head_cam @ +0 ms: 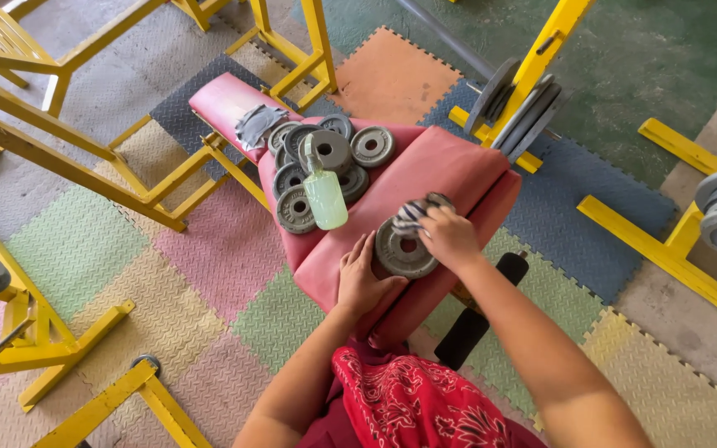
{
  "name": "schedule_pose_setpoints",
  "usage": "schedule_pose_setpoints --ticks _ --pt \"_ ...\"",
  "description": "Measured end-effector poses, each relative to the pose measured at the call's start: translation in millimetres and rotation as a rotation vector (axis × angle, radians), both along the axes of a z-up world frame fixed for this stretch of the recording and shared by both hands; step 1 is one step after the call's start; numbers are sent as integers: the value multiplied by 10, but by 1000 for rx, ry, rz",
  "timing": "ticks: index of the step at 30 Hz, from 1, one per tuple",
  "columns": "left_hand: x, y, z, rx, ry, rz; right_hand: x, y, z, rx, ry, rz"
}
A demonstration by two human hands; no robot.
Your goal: Cleaning and organizing weight plates on a weight bench in a gym.
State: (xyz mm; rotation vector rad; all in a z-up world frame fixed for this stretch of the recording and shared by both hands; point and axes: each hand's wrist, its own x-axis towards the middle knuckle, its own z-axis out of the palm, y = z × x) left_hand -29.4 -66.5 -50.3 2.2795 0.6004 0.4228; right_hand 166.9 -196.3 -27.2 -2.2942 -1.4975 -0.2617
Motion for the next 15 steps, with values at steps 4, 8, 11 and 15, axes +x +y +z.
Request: schedule_pose_setpoints --ticks 4,8,11,15 --pt "8 16 -86 14 -26 -9 -310 332 -145 12 30 28" --pt "0 36 -277 47 -48 -28 -556 105 -130 -7 146 149" --pt "6 12 -240 42 -52 -15 -462 -235 2 -152 200 185" --pt "6 -9 5 7 -23 -7 -104 -446 246 -292 89 147"
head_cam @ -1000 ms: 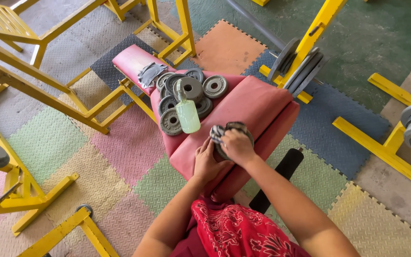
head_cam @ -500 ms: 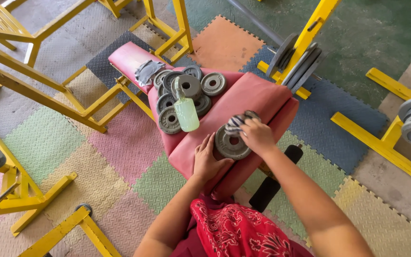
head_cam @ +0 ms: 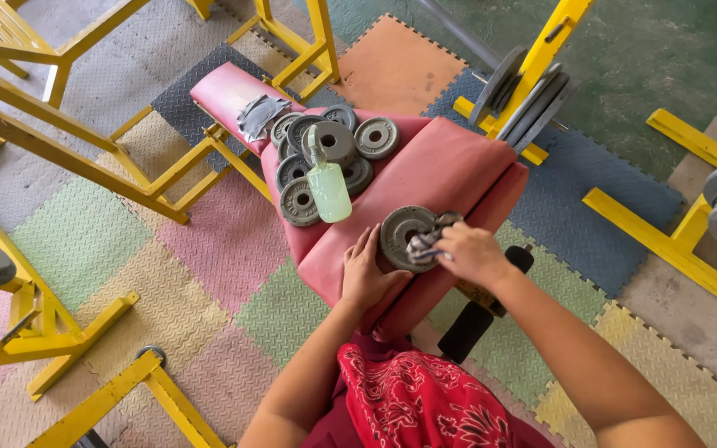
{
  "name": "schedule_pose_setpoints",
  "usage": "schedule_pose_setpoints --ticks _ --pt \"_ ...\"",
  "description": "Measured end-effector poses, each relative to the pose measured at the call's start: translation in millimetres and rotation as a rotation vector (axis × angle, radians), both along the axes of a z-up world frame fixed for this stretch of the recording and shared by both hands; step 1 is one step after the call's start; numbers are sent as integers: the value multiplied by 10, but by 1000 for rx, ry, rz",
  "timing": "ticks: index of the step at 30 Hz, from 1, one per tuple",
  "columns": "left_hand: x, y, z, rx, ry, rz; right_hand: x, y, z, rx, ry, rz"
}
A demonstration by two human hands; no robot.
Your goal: Cleaning and organizing weight plates on a weight bench in a gym.
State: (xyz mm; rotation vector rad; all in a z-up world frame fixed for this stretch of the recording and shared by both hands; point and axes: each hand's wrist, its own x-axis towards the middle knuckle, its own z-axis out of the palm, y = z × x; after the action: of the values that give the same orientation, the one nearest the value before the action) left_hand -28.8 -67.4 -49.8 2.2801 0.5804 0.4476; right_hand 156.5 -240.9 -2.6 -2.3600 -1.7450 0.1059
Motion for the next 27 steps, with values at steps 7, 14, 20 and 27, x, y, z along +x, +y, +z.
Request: schedule_pose_setpoints --ticks 7,14,20,27 --pt "1 -1 -6 -17 17 16 13 593 -299 302 -87 -151" --pt "-4 40 -357 63 -44 -28 -450 489 -351 308 56 2" --pt "-2 6 -45 25 -18 8 -182 57 -135 85 210 7" --pt "0 11 -65 24 -11 13 -509 111 -321 210 58 -183"
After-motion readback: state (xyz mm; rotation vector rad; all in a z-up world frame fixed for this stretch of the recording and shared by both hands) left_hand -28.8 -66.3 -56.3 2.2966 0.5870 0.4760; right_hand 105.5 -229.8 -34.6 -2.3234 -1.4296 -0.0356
